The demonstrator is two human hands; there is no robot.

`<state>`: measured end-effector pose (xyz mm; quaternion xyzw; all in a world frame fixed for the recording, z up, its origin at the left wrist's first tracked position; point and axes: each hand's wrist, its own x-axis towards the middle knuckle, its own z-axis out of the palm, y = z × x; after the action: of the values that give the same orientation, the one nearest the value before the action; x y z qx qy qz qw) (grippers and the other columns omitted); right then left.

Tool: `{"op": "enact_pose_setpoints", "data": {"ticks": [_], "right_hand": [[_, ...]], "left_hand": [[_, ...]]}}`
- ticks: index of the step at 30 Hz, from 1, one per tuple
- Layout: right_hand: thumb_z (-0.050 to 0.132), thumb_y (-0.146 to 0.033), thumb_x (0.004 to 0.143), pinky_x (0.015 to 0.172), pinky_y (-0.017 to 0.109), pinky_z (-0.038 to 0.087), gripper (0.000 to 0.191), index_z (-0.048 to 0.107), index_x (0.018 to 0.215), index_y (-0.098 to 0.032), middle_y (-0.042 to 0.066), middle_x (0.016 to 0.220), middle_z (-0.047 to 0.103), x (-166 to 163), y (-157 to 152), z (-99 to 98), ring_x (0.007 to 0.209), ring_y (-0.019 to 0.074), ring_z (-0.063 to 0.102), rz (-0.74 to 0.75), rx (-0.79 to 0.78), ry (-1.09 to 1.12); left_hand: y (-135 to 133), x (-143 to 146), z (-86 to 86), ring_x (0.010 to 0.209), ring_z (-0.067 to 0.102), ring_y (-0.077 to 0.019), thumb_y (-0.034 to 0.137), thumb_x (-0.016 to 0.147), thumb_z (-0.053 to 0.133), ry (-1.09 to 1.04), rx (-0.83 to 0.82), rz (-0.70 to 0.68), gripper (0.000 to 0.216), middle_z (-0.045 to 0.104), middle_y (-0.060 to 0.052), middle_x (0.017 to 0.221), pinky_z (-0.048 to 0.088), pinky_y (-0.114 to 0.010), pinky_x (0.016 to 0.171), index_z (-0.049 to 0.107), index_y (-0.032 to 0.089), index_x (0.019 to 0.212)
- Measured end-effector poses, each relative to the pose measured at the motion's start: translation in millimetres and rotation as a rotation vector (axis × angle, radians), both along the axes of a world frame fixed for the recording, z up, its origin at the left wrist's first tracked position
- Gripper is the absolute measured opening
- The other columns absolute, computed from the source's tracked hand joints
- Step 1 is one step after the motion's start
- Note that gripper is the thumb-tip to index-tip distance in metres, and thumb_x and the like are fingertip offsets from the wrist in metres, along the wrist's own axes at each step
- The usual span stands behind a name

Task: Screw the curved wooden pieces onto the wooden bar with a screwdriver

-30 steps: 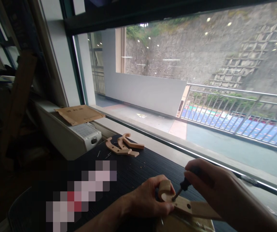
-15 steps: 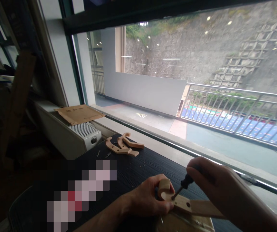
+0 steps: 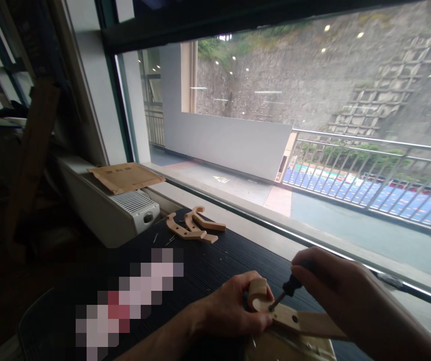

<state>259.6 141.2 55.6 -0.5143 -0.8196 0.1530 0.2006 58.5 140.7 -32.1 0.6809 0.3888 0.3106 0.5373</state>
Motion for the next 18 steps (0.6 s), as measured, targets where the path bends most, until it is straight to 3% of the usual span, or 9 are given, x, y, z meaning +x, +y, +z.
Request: {"op": "enact_pose_setpoints", "data": {"ticks": [7, 12, 18], "right_hand": [[0.048, -0.039, 0.087, 0.05, 0.022, 0.045, 0.026, 0.064, 0.101, -0.025, 0.0, 0.069, 0.066, 0.5, -5.2, 2.5, 0.056, 0.014, 0.059, 0.018, 0.09, 0.019], [0.049, -0.044, 0.086, 0.06, 0.023, 0.05, 0.027, 0.066, 0.099, -0.026, 0.002, 0.089, 0.07, 1.3, -5.8, 2.1, 0.077, 0.0177, 0.065, 0.072, 0.079, 0.051], [0.044, -0.048, 0.089, 0.067, 0.027, 0.05, 0.028, 0.062, 0.09, -0.026, 0.0, 0.079, 0.068, 0.2, 1.0, -0.3, 0.073, 0.0172, 0.062, 0.036, -0.003, 0.078]], "left_hand": [[1.4, 0.0, -0.4, 0.062, 0.041, -0.0077, 0.02, 0.066, 0.065, -0.009, -0.011, -0.009, 0.027, 0.048, 0.004, 0.073, 0.036, -0.019, 0.056, 0.056, 0.016, 0.091], [0.5, 0.3, 0.6, 0.062, 0.041, -0.0076, 0.02, 0.066, 0.065, -0.02, -0.017, -0.006, 0.027, 0.048, 0.004, 0.072, 0.036, -0.019, 0.056, 0.055, 0.016, 0.091], [0.1, 1.0, 1.2, 0.06, 0.04, -0.0073, 0.021, 0.067, 0.065, -0.008, -0.023, 0.004, 0.027, 0.046, 0.005, 0.07, 0.035, -0.018, 0.054, 0.056, 0.016, 0.091]]}}
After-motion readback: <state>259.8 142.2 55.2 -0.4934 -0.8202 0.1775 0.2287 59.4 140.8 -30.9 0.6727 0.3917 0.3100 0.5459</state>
